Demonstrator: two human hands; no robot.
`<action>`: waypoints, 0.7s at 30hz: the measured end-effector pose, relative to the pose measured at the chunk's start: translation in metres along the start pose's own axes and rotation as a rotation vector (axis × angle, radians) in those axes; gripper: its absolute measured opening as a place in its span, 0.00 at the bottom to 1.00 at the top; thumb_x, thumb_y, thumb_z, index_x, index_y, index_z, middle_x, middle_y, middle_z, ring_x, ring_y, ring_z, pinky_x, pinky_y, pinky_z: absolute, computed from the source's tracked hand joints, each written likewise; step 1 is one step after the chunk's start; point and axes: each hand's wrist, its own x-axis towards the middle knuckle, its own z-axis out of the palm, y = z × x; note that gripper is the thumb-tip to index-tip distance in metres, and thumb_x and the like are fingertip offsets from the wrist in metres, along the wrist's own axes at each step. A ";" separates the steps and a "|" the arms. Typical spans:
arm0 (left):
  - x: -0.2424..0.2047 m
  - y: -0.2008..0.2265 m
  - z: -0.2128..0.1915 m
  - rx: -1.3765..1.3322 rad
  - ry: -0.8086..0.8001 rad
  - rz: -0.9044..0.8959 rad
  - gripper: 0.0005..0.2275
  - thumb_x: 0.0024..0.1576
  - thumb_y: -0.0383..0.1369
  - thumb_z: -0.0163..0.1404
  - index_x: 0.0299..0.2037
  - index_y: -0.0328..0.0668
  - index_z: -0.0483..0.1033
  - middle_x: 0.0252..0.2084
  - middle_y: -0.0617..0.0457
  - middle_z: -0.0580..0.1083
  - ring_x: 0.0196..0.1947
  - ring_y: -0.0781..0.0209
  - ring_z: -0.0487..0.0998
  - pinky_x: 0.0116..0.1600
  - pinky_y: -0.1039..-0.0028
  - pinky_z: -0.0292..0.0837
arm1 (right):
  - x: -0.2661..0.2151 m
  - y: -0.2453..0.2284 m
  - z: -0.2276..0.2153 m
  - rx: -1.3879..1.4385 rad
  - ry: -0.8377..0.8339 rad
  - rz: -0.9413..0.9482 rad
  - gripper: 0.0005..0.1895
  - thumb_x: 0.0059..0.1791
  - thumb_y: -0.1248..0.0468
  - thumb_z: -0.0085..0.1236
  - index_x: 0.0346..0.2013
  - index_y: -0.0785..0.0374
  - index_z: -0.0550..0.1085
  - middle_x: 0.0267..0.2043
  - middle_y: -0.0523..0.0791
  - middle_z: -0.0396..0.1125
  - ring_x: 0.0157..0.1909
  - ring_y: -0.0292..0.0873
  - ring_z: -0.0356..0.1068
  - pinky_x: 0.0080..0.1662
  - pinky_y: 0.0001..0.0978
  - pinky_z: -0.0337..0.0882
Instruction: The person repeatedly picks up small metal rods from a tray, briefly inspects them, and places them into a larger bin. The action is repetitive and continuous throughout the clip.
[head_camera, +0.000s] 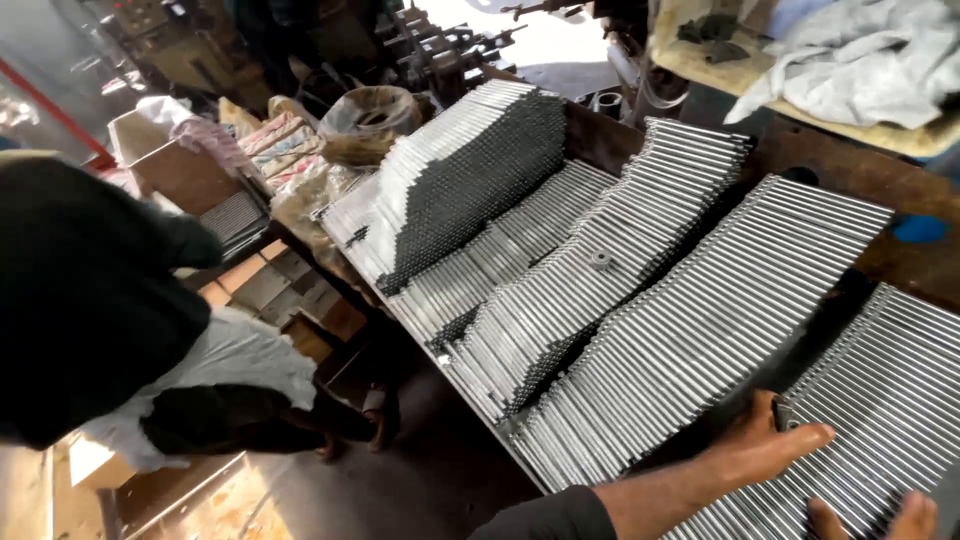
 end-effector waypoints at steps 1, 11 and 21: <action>0.009 -0.001 0.005 0.038 -0.005 -0.005 0.52 0.37 0.63 0.33 0.75 0.48 0.34 0.78 0.38 0.41 0.77 0.38 0.44 0.74 0.48 0.44 | -0.004 -0.008 -0.004 0.029 -0.057 0.166 0.47 0.51 0.54 0.58 0.74 0.90 0.62 0.74 0.77 0.55 0.74 0.78 0.55 0.68 0.73 0.59; 0.091 -0.045 0.028 -0.088 0.117 0.181 0.25 0.56 0.53 0.41 0.62 0.59 0.59 0.66 0.47 0.66 0.61 0.47 0.71 0.57 0.54 0.74 | 0.111 0.005 -0.042 -0.015 -0.881 -0.114 0.35 0.49 0.66 0.56 0.71 0.43 0.62 0.72 0.47 0.56 0.67 0.57 0.59 0.60 0.60 0.58; 0.134 -0.073 0.050 0.117 0.042 0.641 0.28 0.51 0.38 0.49 0.62 0.48 0.54 0.66 0.43 0.66 0.69 0.47 0.65 0.65 0.54 0.62 | 0.192 0.124 0.060 -0.121 -0.664 -0.147 0.32 0.49 0.73 0.51 0.68 0.53 0.66 0.71 0.54 0.59 0.72 0.61 0.56 0.69 0.60 0.54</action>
